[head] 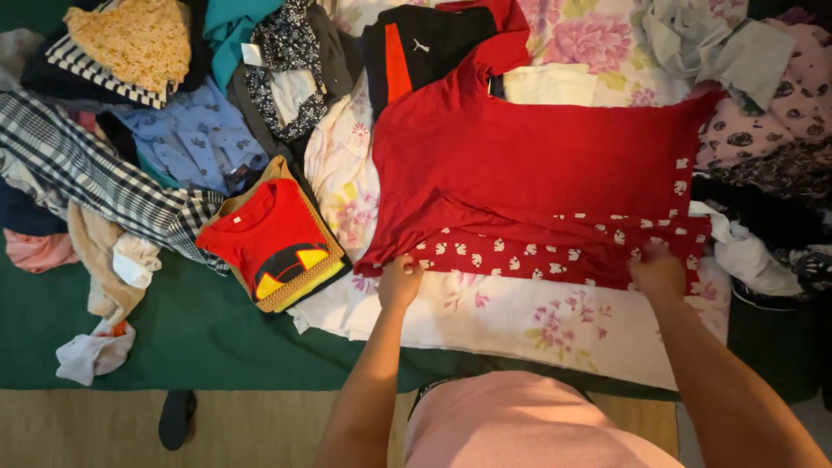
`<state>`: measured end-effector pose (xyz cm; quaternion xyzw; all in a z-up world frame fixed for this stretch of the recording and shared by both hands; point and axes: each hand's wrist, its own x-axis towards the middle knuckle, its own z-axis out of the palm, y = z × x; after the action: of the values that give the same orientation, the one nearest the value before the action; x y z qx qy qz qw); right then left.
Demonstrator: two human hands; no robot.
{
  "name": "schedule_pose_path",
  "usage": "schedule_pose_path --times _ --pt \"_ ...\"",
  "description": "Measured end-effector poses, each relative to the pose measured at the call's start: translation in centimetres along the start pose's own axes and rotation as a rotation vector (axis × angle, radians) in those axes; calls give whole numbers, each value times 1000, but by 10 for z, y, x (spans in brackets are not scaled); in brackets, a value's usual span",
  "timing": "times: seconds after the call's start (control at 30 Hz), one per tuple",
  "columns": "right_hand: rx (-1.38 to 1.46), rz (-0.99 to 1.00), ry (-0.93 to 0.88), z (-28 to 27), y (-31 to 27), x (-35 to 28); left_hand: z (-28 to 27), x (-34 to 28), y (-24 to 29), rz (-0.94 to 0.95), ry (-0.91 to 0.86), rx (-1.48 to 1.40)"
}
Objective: The person folds a red patterned shirt, a black and white patterned pair of shorts, and a pink patterned shirt on a bed. The person lays each item flat, folds the sides inward, and then folds the garment into a compact rectangle.
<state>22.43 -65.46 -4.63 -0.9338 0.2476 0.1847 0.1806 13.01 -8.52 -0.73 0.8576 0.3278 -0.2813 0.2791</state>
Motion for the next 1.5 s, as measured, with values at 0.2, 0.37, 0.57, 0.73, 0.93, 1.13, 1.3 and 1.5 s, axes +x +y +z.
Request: schedule_pose_path --times 0.2,0.37,0.57,0.73,0.93,1.13,1.3,1.5 --pt "152 -96 19 15 -33 -58 45 27 25 -143 -187 -1034" --pt "888 299 -90 2 -62 -49 -11 -5 74 -258 -273 -1515" --pt "1547 230 -371 -82 -86 -56 -6 15 77 -338 -331 -1645" --pt "1604 115 -368 -154 -101 -81 -10 -1 97 -416 -536 -1437" --pt "1239 59 -246 -117 -27 -31 6 4 82 -337 -330 -1791" --pt "786 370 -98 -65 9 -34 11 13 56 -197 -320 -1895" --pt "778 289 70 -57 1 -27 -2 9 51 -267 -196 -1810" --pt "531 196 163 -48 30 -11 -4 2 30 -370 113 -1215"
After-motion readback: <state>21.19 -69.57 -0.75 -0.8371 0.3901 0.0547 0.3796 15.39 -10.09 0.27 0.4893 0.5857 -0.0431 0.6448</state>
